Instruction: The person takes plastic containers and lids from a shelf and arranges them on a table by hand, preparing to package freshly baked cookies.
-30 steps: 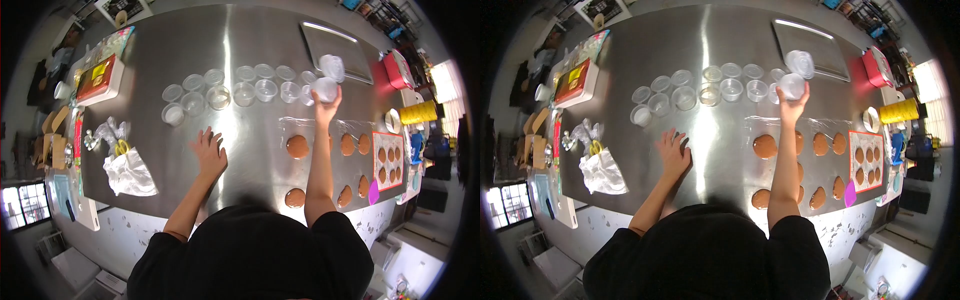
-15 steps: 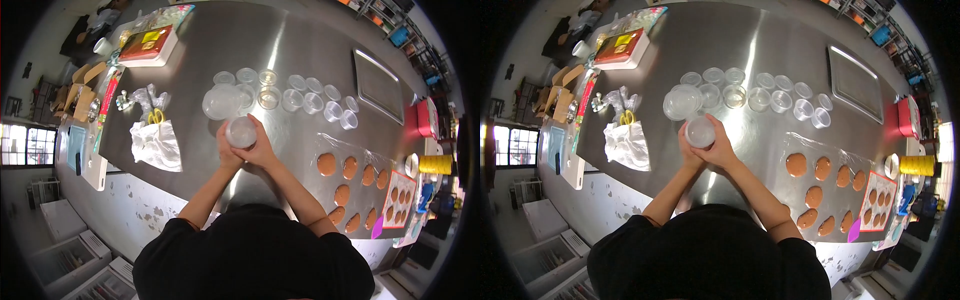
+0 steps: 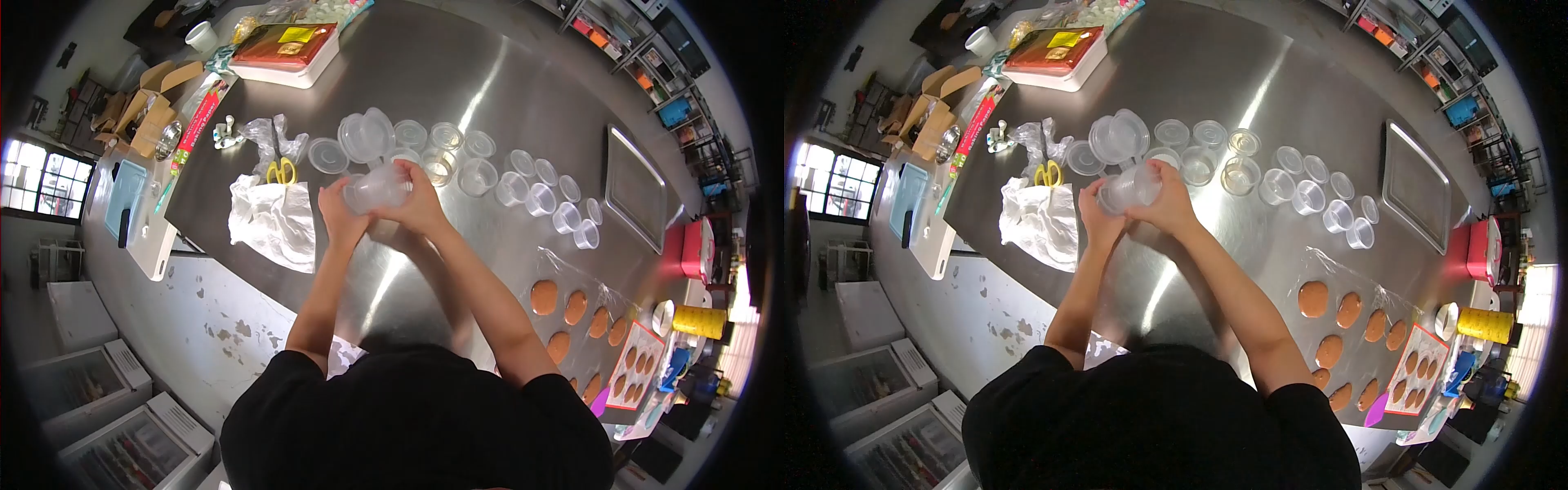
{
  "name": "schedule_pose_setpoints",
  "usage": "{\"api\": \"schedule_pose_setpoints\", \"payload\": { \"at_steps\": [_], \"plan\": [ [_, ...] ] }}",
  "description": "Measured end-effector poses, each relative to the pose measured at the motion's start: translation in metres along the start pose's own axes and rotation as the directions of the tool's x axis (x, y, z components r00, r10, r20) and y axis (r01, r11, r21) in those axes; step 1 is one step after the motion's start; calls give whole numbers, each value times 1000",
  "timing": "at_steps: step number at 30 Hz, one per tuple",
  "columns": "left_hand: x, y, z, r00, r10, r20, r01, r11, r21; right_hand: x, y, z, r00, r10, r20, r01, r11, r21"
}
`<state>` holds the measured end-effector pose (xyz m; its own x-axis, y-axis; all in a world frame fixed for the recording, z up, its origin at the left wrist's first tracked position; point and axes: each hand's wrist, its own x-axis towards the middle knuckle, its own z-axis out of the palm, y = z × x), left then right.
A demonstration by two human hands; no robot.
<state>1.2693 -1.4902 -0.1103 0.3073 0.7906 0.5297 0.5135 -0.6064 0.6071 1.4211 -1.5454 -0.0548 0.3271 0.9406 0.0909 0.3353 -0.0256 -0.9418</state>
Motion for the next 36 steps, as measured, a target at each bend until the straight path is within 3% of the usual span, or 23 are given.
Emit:
{"api": "schedule_pose_setpoints", "payload": {
  "at_steps": [2, 3, 5, 6, 8, 9, 11, 12, 14, 15, 16, 17, 18, 20, 21, 23, 24, 28, 30, 31, 33, 34, 36],
  "plan": [
    [9, -3, 6, 957, -290, -11, 286, 948, -139, 5, -7, -6, 1000, -7, -3, 7, 1000, 19],
    [13, -12, 17, 956, -293, -14, 289, 947, -140, 6, -9, -9, 1000, -13, -8, 14, 999, 41],
    [21, -31, 42, 915, -396, -82, 338, 860, -383, 2, -9, -11, 1000, -21, 5, 21, 999, 40],
    [26, -36, 51, 914, -397, -87, 336, 859, -386, -1, -8, -12, 1000, -27, 12, 26, 999, 41],
    [28, -43, 68, 929, -370, -32, 365, 925, -107, -10, -2, -12, 999, -30, 37, 28, 998, 51],
    [23, -50, 76, 929, -370, -32, 364, 925, -112, -15, 4, -13, 998, -30, 60, 26, 998, 65],
    [13, -63, 88, 985, -173, -11, 173, 985, 6, -24, 15, -14, 996, -49, 79, 46, 998, 29],
    [14, -60, 79, 985, -173, -7, 173, 985, 2, -28, 16, -16, 993, -66, 99, 67, 998, 1],
    [11, -55, 50, 985, 110, 132, -145, 943, 301, -34, 14, -23, 992, -57, 109, 63, 997, -51],
    [7, -42, 33, 984, 113, 138, -150, 943, 298, -36, 13, -26, 991, -53, 122, 65, 993, -100],
    [-1, -26, 13, 988, -104, 113, 111, 992, -53, -37, 14, -26, 992, -50, 115, 61, 993, -98],
    [-10, -14, -1, 935, -312, 167, 354, 850, -390, -35, 16, -23, 988, -80, 130, 94, 990, -103],
    [-20, -8, -11, 936, -307, 172, 351, 853, -386, -34, 16, -20, 983, -111, 146, 127, 986, -105],
    [-37, 2, -25, 880, -182, 439, 369, 843, -391, -30, 13, -11, 980, -125, 156, 144, 983, -114],
    [-39, 8, -26, 880, -184, 439, 369, 846, -384, -28, 9, -6, 974, -146, 175, 169, 977, -129],
    [-45, 21, -19, 960, -180, 215, 210, 969, -129, -21, 2, 3, 962, -189, 199, 215, 970, -117],
    [-47, 16, -11, 955, -258, 150, 274, 956, -102, -18, -2, 8, 948, -229, 221, 258, 959, -114],
    [-36, -1, 2, 955, -291, 50, 295, 945, -139, -10, -13, 14, 941, -288, 180, 293, 956, -2],
    [-33, -10, 7, 920, -384, 75, 379, 922, 74, -10, -17, 6, 956, -265, 127, 272, 961, -41],
    [-35, -12, 10, 919, -387, 70, 382, 921, 72, -11, -17, 2, 954, -268, 132, 276, 960, -42],
    [-34, -11, 14, 871, -491, 11, 463, 828, 315, -17, -15, -11, 968, -212, 136, 221, 974, -52],
    [-36, -10, 15, 871, -491, 14, 462, 830, 311, -20, -10, -18, 968, -211, 133, 220, 974, -56],
    [-43, 2, 6, 826, -563, 20, 558, 822, 112, -29, 5, -28, 951, -190, 242, 220, 970, -105]
  ]
}}
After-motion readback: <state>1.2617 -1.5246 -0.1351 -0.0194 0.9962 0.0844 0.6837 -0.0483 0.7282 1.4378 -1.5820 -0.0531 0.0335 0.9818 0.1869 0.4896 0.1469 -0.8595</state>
